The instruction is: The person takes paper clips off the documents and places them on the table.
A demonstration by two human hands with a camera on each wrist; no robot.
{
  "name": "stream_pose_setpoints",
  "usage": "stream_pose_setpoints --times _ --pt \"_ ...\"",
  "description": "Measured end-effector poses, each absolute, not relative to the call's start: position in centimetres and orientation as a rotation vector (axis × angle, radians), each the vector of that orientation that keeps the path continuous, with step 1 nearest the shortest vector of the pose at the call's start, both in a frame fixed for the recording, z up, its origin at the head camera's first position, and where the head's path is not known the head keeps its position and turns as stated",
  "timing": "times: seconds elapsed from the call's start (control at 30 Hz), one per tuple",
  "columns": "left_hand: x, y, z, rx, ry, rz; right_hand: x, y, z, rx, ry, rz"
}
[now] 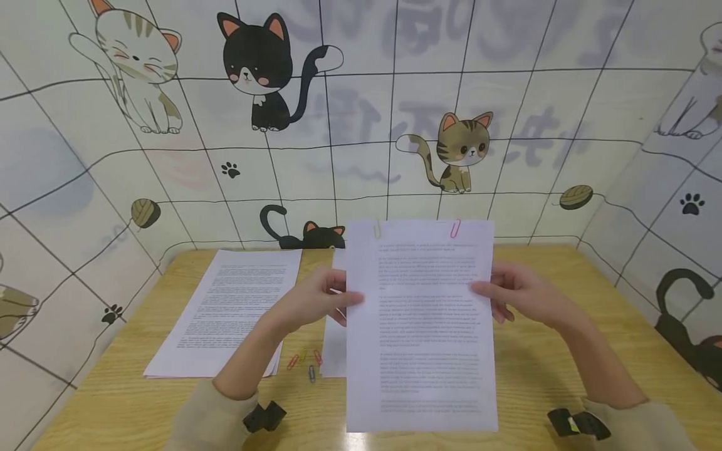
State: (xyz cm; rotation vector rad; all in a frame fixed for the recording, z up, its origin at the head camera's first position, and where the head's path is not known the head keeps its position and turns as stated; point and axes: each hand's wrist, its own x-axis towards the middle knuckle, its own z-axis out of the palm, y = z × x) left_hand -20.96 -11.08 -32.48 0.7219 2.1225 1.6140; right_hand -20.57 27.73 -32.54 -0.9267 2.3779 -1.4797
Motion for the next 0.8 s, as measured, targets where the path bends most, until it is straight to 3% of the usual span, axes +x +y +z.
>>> stream_pose_setpoints --times 0.8 --pt "-20.8 -12.5 -30.9 0.725 2.666 1.729 -20.7 26.2 -33.6 -1.052 2.327 -1.471"
